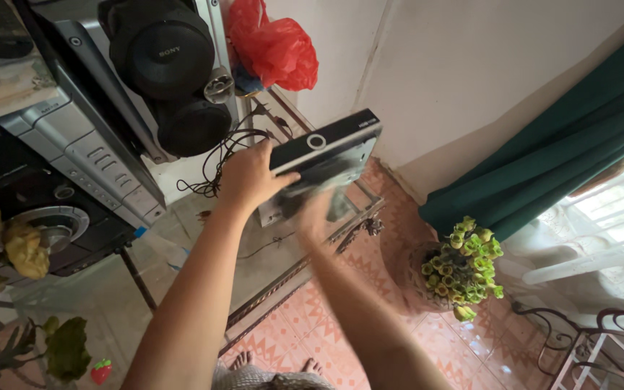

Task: The person moves a book and a small unit on a glass-topped table, then uses a cloth and a spray cleaner to thoroughly wipe the top, front, and cables of a black electronic receiver.

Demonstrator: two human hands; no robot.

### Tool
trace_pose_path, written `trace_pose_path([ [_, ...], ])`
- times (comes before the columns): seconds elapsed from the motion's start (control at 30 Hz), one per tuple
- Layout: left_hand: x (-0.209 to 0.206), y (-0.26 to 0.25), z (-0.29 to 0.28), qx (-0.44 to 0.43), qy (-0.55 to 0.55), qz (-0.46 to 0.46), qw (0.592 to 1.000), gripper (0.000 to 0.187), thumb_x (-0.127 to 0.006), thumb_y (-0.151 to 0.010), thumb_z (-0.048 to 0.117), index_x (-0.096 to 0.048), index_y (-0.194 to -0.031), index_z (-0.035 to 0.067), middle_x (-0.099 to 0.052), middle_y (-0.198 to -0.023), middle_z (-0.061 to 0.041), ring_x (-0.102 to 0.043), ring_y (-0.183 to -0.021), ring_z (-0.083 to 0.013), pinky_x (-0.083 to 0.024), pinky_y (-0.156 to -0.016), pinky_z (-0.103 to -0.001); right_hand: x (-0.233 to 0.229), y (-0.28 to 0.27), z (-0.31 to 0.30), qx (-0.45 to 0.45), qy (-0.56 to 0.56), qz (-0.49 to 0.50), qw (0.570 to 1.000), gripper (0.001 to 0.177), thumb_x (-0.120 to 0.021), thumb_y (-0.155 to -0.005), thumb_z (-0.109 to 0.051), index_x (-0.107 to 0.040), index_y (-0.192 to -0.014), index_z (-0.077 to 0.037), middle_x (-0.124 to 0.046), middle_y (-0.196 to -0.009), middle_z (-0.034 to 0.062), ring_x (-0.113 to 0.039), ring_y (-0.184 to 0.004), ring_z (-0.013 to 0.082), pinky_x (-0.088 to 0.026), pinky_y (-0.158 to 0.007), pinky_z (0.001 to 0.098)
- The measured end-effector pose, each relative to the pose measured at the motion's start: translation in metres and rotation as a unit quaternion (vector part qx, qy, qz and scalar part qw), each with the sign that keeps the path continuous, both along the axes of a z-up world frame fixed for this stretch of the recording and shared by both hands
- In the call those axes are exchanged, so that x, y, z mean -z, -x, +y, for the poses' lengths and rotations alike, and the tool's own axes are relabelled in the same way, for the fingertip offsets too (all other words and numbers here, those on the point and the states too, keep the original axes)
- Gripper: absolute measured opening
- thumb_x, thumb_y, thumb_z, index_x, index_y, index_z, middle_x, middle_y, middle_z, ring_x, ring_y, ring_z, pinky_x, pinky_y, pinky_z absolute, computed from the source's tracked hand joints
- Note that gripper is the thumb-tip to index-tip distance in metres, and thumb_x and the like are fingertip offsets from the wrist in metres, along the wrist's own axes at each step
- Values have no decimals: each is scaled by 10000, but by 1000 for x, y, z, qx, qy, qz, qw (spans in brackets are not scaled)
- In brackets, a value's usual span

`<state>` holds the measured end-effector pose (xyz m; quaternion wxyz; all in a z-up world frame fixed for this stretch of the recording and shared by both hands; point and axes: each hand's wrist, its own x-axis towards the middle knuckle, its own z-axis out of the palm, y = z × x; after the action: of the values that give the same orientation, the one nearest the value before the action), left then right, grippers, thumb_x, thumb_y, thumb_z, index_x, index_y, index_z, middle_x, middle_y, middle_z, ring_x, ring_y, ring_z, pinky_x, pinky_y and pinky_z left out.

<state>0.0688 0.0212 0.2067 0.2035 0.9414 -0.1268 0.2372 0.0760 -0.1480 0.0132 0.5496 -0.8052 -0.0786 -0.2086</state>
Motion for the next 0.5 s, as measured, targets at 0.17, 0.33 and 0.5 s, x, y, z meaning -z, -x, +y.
trace_pose_path([
  [0.17, 12, 25, -17, 23, -11, -35, 999, 680, -883, -741, 534, -621, -1063, -6, -696, -904, -175, -657, -753, -342, -545, -654, -463, -35, -100, -119, -49, -509, 117, 851, 568, -475, -1013, -484, -514, -1367, -42, -542, -1333, 144, -540, -1200, 286, -476, -1047, 426],
  [0.33, 18, 59, -42, 60, 18, -142, 988, 656, -867, -711, 421, -602, -1153, 16, -696, -1070, -155, -620, -852, -326, -520, -745, -434, -89, -79, -151, -180, -589, 3, 788, 476, -537, -1064, -462, -555, -1297, -47, -596, -1182, 123, -591, -1081, 260, -523, -933, 391],
  [0.5, 26, 63, -51, 30, -14, -167, 985, 671, -866, -766, 472, -611, -1183, 12, -685, -1061, -147, -593, -929, -344, -437, -838, -495, -132, -44, -167, -145, -460, -62, 874, 347, -635, -1033, -242, -585, -1286, -9, -638, -1138, 94, -632, -1035, 216, -546, -924, 340],
])
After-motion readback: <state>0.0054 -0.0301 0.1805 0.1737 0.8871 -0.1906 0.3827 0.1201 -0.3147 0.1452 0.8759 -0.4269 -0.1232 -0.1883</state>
